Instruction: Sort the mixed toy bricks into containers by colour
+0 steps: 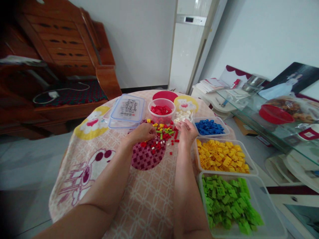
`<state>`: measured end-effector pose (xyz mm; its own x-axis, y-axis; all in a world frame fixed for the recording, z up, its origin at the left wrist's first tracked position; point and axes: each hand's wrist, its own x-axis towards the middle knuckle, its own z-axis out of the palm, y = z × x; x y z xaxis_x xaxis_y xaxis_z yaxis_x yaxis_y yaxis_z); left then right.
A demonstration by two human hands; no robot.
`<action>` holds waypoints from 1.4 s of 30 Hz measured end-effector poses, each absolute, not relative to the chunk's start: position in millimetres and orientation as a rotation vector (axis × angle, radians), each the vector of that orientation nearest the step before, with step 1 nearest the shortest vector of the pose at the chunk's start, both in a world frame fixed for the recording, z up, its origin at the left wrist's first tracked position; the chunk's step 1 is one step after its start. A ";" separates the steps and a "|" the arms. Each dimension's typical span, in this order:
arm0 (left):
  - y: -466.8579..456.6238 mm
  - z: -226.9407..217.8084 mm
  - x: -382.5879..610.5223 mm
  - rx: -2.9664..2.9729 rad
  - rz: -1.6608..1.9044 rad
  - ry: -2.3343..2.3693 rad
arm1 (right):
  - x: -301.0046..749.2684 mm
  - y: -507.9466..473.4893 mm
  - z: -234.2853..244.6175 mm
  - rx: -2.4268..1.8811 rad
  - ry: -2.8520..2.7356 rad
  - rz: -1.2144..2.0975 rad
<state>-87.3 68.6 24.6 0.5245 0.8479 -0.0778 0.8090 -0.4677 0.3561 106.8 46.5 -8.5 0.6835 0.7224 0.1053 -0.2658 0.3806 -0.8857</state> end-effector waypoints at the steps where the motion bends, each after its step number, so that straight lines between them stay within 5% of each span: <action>1: 69.2 24.6 -87.2 2.398 0.193 1.377 | 107.5 46.5 -8.9 -0.992 -0.535 0.663; 20: 73.2 20.0 -88.4 2.034 0.777 1.200 | 70.8 29.5 -7.2 -1.168 -1.091 1.190; 42: 65.1 16.5 -63.4 2.262 0.462 1.158 | 101.2 42.1 -4.6 -0.989 -0.576 0.694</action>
<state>-63.4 65.1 16.5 0.5697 0.8202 0.0515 0.6306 -0.4765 0.6126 101.2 42.1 -4.6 0.6508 0.7492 0.1235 -0.2599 0.3727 -0.8908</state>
